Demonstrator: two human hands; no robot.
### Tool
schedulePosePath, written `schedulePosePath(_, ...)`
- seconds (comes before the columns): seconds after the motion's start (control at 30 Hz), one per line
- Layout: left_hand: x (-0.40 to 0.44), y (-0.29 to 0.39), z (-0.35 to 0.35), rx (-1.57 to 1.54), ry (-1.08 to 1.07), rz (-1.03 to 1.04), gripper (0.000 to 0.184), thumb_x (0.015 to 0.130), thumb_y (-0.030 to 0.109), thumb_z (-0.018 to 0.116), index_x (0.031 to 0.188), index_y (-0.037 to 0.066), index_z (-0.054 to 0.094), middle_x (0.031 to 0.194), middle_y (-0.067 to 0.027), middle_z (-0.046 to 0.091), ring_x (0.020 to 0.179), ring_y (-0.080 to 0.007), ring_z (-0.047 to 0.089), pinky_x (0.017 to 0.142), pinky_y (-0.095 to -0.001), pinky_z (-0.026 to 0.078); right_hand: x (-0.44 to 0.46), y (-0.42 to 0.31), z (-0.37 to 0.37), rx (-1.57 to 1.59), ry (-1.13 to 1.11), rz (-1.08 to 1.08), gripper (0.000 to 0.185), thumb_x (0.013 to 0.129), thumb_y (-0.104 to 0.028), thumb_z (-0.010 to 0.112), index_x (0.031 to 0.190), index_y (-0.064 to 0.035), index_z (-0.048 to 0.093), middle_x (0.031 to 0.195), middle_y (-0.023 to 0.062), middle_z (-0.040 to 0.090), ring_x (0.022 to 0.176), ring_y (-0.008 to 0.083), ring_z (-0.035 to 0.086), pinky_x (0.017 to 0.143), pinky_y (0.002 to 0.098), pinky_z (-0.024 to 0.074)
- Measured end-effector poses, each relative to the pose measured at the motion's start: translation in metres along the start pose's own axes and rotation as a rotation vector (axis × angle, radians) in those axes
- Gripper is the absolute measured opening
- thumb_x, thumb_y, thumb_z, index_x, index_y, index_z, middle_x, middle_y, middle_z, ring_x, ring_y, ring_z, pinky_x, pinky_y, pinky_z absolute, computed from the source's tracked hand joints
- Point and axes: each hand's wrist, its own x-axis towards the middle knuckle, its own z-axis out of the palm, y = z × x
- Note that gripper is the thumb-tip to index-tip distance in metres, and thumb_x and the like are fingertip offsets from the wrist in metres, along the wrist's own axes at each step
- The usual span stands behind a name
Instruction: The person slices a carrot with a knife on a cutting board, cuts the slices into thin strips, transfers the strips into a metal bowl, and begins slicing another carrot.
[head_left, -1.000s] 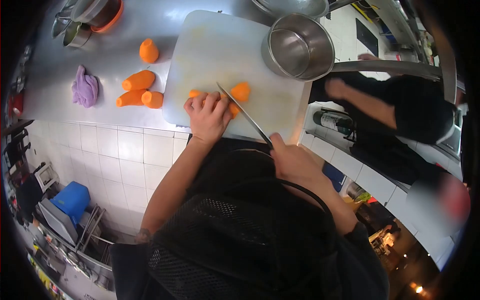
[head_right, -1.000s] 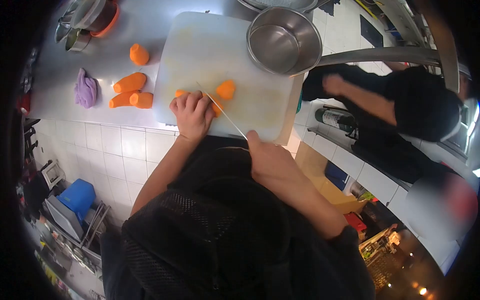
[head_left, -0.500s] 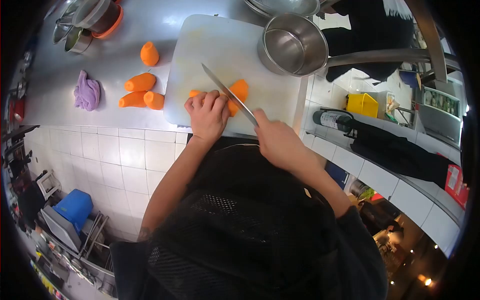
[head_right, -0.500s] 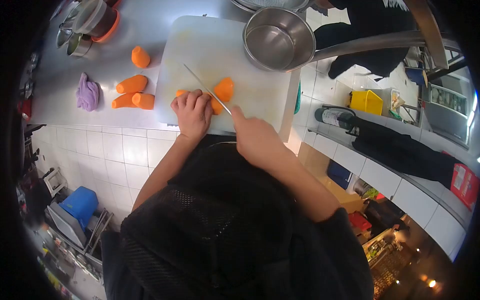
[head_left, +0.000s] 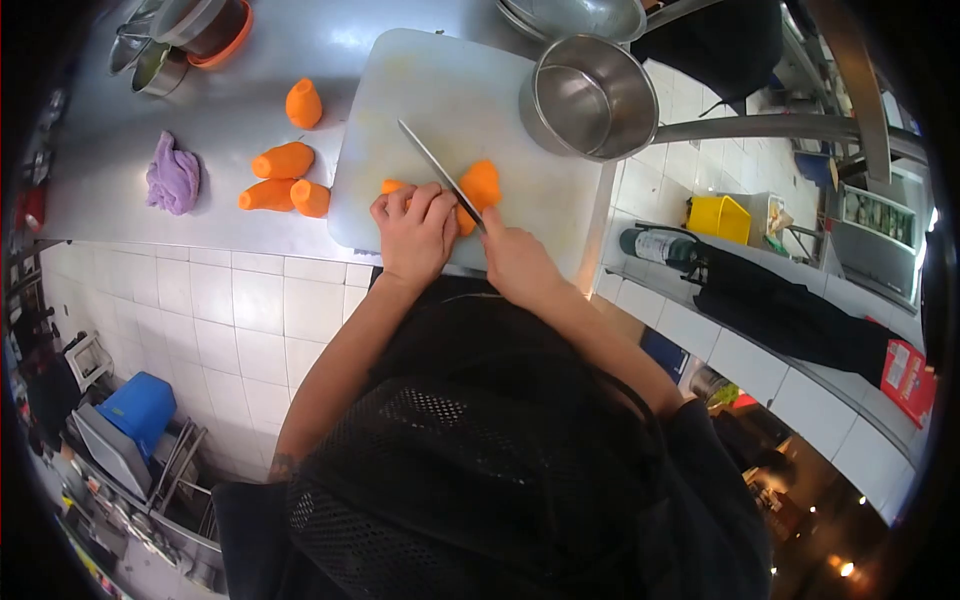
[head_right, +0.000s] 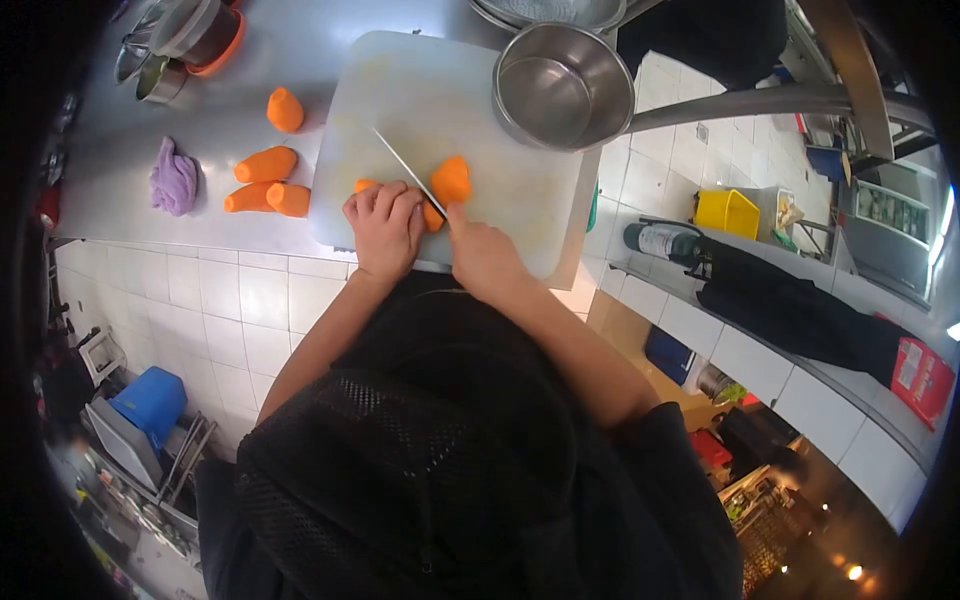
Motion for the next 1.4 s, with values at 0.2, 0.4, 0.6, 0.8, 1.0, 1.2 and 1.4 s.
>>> schedulePosePath(0.2,-0.005,-0.003,0.002,-0.005,-0.020,0.003,0.027,0.082,0.018,0.075,0.108,0.018,0.067,0.116,0.0037,0.063,0.111,-0.0240,0.055,0.099,-0.0498,0.036,-0.044,-0.041,-0.080,0.061,-0.088,0.015,0.017,0.102,-0.010,0.054,0.113,-0.0017,0.043,0.072,0.0306,0.062,0.074,0.0516,0.064,0.067,0.0611,0.0469)
schedulePosePath(0.4,-0.004,0.000,0.002,-0.005,0.000,-0.018,0.028,0.081,0.017,0.075,0.107,0.018,0.067,0.116,0.0037,0.063,0.111,-0.0236,0.056,0.098,-0.0489,0.036,-0.061,-0.060,-0.105,-0.020,-0.358,0.195,0.030,0.087,0.003,0.055,0.115,0.0050,0.045,0.076,0.0289,0.065,0.076,0.0508,0.066,0.070,0.0598,0.0516)
schedulePosePath(0.6,0.001,-0.002,-0.001,-0.011,-0.014,0.004,0.026,0.082,0.017,0.074,0.107,0.017,0.067,0.117,0.0028,0.063,0.112,-0.0244,0.056,0.099,-0.0487,0.036,0.000,-0.003,0.003,0.011,0.009,-0.005,0.040,0.087,0.002,0.056,0.125,0.0073,0.044,0.076,0.0284,0.065,0.075,0.0501,0.067,0.070,0.0597,0.0517)
schedulePosePath(0.8,-0.004,-0.004,-0.002,-0.060,-0.035,-0.019,0.026,0.083,0.016,0.074,0.108,0.016,0.066,0.117,0.0016,0.063,0.112,-0.0249,0.056,0.100,-0.0485,0.036,-0.014,-0.027,-0.048,0.019,-0.056,-0.023,0.040,0.089,-0.001,0.056,0.126,0.0069,0.044,0.076,0.0283,0.066,0.076,0.0490,0.067,0.071,0.0589,0.0518)
schedulePosePath(1.0,-0.004,-0.001,-0.001,-0.054,-0.007,-0.030,0.028,0.083,0.015,0.074,0.110,0.015,0.066,0.117,0.0012,0.063,0.112,-0.0246,0.056,0.100,-0.0478,0.036,-0.060,-0.063,-0.109,-0.028,-0.392,0.201,0.031,0.089,0.000,0.054,0.118,0.0057,0.044,0.075,0.0294,0.065,0.076,0.0501,0.066,0.070,0.0590,0.0511)
schedulePosePath(1.2,0.001,-0.001,-0.003,-0.037,-0.023,-0.015,0.027,0.084,0.016,0.074,0.110,0.016,0.065,0.117,0.0021,0.063,0.112,-0.0245,0.056,0.100,-0.0474,0.036,-0.006,-0.008,-0.002,0.086,-0.040,0.030,0.028,0.091,-0.002,0.055,0.116,0.0057,0.044,0.076,0.0293,0.065,0.077,0.0504,0.066,0.071,0.0600,0.0507)
schedulePosePath(1.4,0.003,-0.005,-0.005,-0.112,-0.029,-0.009,0.024,0.088,0.016,0.073,0.110,0.016,0.065,0.117,0.0015,0.063,0.112,-0.0262,0.056,0.101,-0.0476,0.036,-0.001,-0.009,-0.020,0.102,-0.038,0.031,0.029,0.095,-0.007,0.057,0.117,0.0057,0.045,0.078,0.0280,0.066,0.076,0.0495,0.066,0.070,0.0596,0.0510)
